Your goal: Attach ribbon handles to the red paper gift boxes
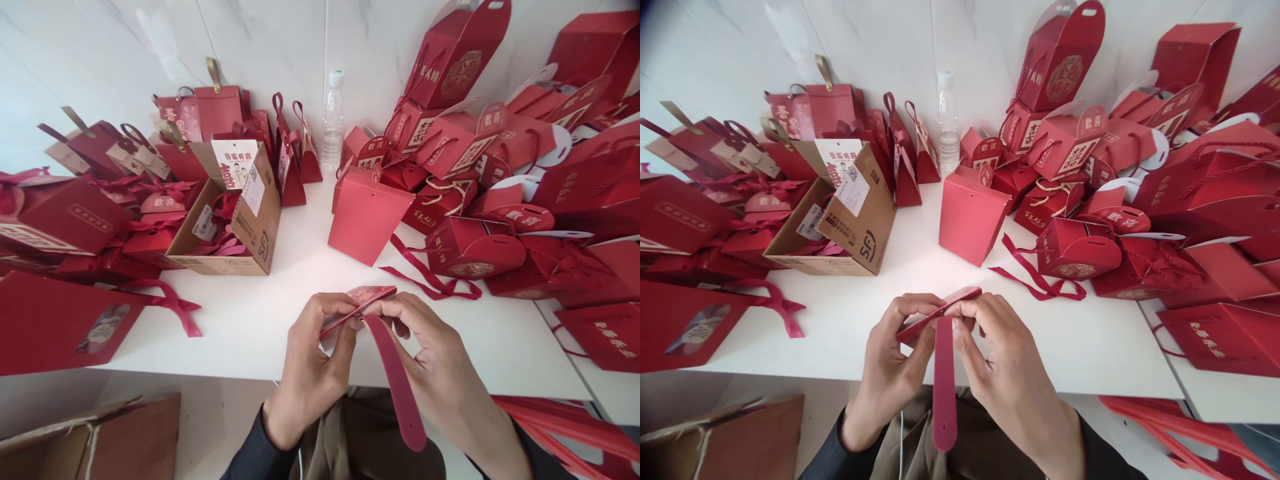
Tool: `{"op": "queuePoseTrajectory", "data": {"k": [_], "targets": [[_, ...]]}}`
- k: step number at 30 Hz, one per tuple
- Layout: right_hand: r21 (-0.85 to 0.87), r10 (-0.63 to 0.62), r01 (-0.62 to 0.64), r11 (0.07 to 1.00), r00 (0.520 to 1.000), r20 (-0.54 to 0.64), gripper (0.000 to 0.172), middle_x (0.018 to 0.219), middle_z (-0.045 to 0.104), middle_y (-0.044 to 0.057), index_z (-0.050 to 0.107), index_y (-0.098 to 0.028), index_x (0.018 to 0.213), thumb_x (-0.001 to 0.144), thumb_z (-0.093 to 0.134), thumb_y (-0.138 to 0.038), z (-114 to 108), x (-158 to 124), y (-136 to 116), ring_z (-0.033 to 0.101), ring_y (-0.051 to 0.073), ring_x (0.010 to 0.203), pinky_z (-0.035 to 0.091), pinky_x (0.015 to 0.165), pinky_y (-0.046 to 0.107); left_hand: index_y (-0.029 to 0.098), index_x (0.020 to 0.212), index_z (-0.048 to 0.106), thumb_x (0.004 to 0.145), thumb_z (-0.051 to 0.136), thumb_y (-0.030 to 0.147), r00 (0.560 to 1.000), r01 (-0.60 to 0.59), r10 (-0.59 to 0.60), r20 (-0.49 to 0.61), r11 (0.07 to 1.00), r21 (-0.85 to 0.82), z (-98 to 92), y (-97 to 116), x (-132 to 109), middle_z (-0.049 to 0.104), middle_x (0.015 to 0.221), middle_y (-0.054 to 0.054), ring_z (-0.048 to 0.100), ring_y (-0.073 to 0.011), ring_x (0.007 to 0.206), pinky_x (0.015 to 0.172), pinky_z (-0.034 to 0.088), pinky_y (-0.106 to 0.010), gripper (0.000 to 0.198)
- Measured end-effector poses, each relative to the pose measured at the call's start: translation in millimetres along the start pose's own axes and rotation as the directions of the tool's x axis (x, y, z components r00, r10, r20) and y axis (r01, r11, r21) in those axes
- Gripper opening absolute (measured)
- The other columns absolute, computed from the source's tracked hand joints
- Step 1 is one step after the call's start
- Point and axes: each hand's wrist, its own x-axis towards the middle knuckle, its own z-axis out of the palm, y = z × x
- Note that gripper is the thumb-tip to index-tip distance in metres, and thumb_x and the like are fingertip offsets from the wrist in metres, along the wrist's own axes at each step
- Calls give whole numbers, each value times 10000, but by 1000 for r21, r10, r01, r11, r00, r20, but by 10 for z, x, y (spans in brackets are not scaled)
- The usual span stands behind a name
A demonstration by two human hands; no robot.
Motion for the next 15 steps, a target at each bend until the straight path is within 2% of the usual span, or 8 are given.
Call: {"op": "queuePoseTrajectory", "data": {"k": [9,12,15], "targets": [[-15,47,-47,999,999,-27,98,853,646,-2,637,-253,983,1026,551,-237,8,-5,-51,552,144,665,463,498,232,251,1093,598,954,609,87,999,-35,35,19,999,-19,-1,-6,-2,685,1120,-34,705,-139,1008,755,592,-228,215],[24,79,-79,997,997,-13,107,777,592,-12,650,-245,989,1029,552,-257,6,-8,-43,473,125,546,385,394,235,245,1091,602,956,606,87,999,-37,37,24,999,-18,-3,-7,-13,689,1112,-42,704,-148,995,753,586,-240,208],[35,88,-88,995,996,-3,116,731,551,-24,648,-236,968,1028,554,-269,-2,-15,-45,401,110,477,345,358,242,249,1113,602,951,618,84,998,-36,37,42,999,-26,-1,-23,-24,685,1127,-42,702,-147,979,772,580,-252,232]]}}
